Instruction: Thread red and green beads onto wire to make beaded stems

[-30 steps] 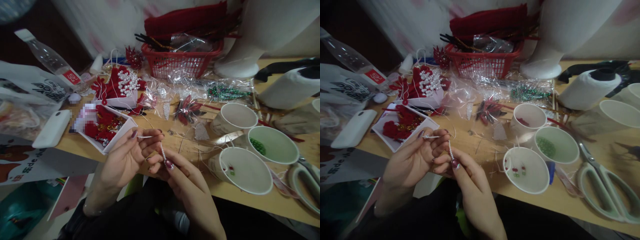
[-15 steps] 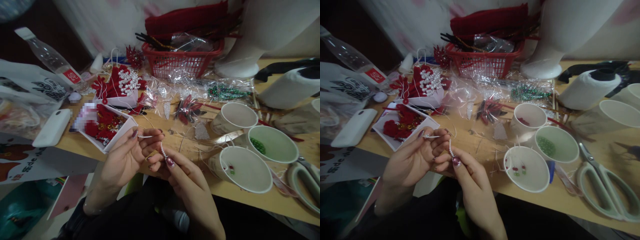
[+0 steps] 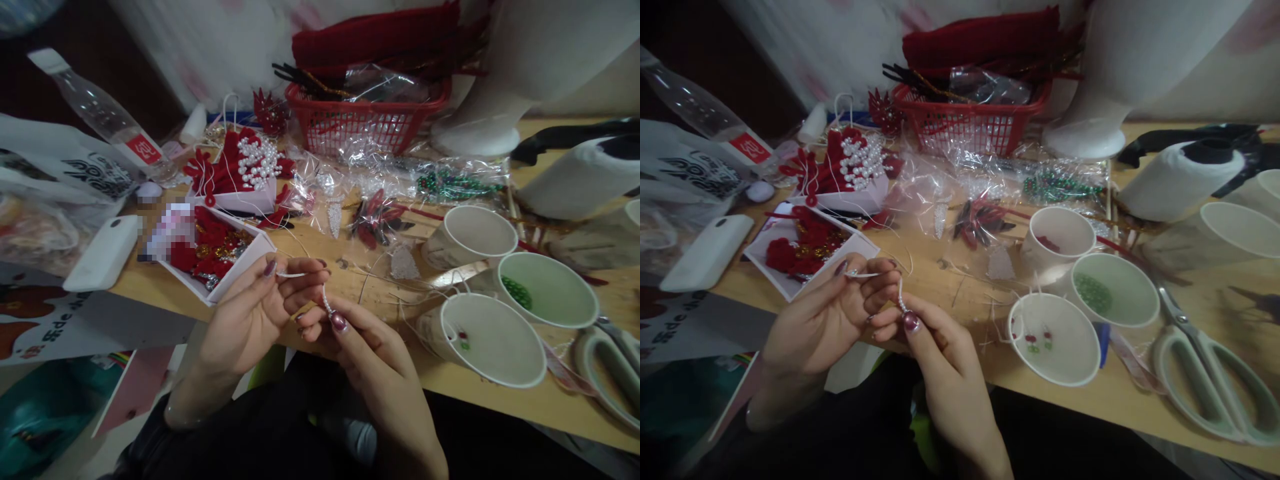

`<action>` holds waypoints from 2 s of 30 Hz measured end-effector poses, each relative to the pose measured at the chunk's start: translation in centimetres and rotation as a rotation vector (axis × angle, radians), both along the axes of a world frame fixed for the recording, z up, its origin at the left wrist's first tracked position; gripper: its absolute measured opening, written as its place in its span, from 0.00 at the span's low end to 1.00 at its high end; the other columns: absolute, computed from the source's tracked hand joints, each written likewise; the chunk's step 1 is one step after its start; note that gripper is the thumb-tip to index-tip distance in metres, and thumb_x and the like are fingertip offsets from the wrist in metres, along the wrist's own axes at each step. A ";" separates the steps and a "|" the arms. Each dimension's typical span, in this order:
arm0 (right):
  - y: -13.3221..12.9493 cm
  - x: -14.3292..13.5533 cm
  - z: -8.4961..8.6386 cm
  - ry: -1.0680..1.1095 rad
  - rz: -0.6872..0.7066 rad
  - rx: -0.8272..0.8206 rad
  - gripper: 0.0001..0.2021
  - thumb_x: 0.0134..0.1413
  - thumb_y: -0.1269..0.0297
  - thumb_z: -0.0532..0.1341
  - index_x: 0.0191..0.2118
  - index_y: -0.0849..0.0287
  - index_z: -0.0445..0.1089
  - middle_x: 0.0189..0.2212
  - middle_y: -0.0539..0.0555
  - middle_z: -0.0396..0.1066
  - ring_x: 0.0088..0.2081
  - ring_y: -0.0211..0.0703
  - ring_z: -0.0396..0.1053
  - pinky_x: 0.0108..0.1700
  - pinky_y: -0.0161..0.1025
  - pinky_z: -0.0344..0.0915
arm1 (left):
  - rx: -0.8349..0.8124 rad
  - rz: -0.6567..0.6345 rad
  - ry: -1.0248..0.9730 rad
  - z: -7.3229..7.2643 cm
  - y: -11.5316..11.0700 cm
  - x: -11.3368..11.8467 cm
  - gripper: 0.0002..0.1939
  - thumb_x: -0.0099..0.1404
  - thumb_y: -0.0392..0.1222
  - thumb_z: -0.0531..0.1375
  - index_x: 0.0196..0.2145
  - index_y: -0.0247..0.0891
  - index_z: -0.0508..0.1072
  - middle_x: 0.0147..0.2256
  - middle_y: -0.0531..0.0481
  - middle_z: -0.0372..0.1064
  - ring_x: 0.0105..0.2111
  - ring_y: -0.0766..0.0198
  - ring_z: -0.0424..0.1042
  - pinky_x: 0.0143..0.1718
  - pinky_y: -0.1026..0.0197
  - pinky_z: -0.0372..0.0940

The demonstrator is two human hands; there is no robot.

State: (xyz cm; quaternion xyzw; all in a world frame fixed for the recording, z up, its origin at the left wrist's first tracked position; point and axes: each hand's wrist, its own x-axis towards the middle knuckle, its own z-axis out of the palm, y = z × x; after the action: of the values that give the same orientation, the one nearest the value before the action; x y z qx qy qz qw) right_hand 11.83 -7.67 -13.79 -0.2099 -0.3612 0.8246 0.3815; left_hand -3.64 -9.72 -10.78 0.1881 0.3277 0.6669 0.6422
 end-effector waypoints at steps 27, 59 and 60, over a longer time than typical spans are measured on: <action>0.3 -0.1 -0.1 -0.047 -0.023 -0.005 0.11 0.65 0.67 0.60 0.46 0.50 0.79 0.34 0.50 0.79 0.35 0.35 0.74 0.44 0.34 0.71 | 0.027 -0.059 -0.001 0.2 -0.1 0.1 0.10 0.70 0.32 0.54 0.32 0.37 0.73 0.41 0.46 0.79 0.40 0.60 0.79 0.37 0.60 0.75; -0.2 -1.4 -2.6 -0.261 -0.567 0.548 0.12 0.65 0.55 0.58 0.35 0.53 0.74 0.35 0.54 0.77 0.35 0.42 0.75 0.37 0.32 0.70 | 0.404 0.176 1.516 -0.1 -0.5 0.8 0.05 0.66 0.36 0.60 0.35 0.45 0.75 0.43 0.49 0.71 0.45 0.61 0.72 0.46 0.62 0.67; 0.0 -1.4 -2.7 -0.245 -0.570 0.540 0.12 0.65 0.55 0.58 0.34 0.53 0.74 0.33 0.53 0.77 0.34 0.42 0.74 0.36 0.32 0.69 | 0.433 0.183 1.523 -0.1 -0.5 0.9 0.05 0.65 0.36 0.60 0.35 0.45 0.75 0.42 0.50 0.71 0.44 0.61 0.73 0.45 0.63 0.67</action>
State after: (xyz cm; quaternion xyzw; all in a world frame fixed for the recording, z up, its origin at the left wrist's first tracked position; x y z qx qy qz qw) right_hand 10.41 -7.71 -16.54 -0.2906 -0.5350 0.5301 0.5902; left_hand -2.78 -10.21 -10.89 0.6853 0.5536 0.4538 0.1337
